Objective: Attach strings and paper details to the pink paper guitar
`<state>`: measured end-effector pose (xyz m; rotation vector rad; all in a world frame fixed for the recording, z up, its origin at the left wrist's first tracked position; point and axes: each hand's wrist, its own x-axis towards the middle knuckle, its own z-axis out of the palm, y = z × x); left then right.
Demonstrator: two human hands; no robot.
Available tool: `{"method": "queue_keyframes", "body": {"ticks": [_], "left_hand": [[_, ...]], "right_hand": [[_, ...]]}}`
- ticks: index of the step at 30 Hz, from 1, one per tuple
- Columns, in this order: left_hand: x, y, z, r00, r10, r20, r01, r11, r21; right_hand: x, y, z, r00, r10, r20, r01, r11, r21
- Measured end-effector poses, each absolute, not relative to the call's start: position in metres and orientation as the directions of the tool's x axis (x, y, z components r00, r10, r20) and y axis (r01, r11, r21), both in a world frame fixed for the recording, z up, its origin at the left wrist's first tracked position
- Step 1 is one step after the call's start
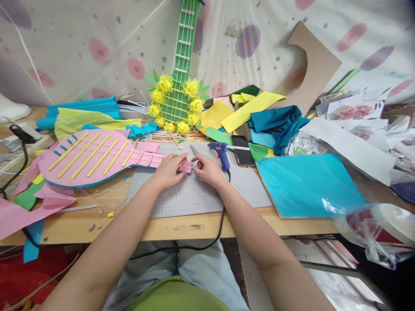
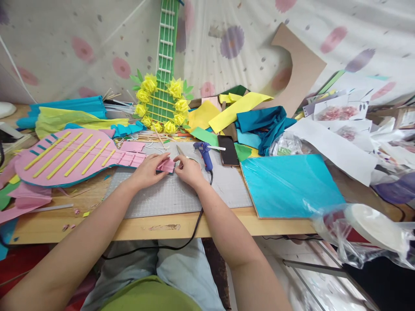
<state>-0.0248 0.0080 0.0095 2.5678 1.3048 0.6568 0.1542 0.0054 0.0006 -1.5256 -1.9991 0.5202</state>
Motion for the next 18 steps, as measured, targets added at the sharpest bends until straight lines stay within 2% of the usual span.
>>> {"method": "queue_keyframes", "body": {"ticks": [8,13,15,18], "left_hand": [[-0.028,0.007,0.008,0.510,0.806,0.300,0.723,-0.591,0.359],[-0.039,0.009,0.017,0.359,0.846,0.394,0.755,-0.511,0.410],[-0.044,0.010,0.019,0.339,0.859,0.385,0.790,-0.482,0.380],[-0.047,0.011,0.019,0.394,0.855,0.337,0.809,-0.497,0.314]], "right_hand": [[0.153,0.004,0.000,-0.182,0.960,0.212,0.726,0.277,-0.629],[0.152,0.004,0.000,-0.184,0.960,0.210,0.731,0.276,-0.624],[0.152,0.005,0.000,-0.181,0.961,0.209,0.734,0.274,-0.622],[0.153,0.006,-0.002,-0.180,0.959,0.220,0.730,0.280,-0.623]]}}
